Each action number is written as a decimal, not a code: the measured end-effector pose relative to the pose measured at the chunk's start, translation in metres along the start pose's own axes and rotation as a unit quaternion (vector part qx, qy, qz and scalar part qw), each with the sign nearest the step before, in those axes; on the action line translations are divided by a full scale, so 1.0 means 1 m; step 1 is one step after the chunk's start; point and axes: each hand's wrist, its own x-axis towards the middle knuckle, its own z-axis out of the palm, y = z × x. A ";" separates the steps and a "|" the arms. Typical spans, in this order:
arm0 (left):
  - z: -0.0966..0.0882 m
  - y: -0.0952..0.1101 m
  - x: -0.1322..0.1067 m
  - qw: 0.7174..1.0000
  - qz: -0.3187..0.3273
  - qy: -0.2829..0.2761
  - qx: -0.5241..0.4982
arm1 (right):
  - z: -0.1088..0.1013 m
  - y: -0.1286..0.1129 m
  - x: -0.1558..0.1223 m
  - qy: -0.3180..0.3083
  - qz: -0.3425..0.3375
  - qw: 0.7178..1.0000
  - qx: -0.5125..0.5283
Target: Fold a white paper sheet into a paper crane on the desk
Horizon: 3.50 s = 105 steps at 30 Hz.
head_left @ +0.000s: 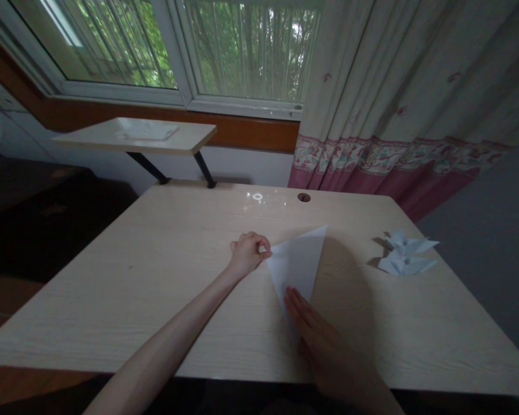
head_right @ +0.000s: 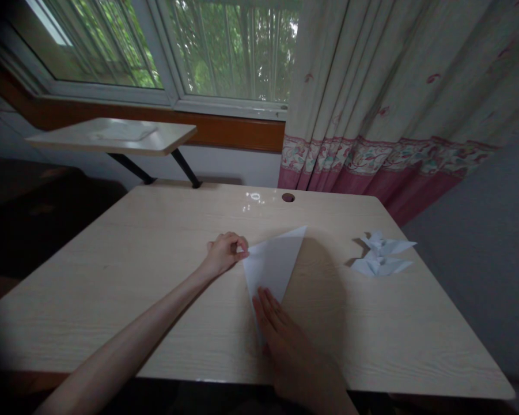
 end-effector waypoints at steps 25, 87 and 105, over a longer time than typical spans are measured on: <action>0.004 0.001 -0.019 0.990 0.115 0.083 0.017 | 0.018 0.021 0.017 0.156 0.073 0.980 -0.100; 0.045 0.030 -0.060 0.974 0.195 0.042 0.109 | -0.001 0.039 0.039 0.251 0.222 0.924 -0.184; 0.046 0.028 -0.060 0.970 0.205 0.050 0.120 | -0.039 0.070 0.009 0.208 0.309 0.922 -0.106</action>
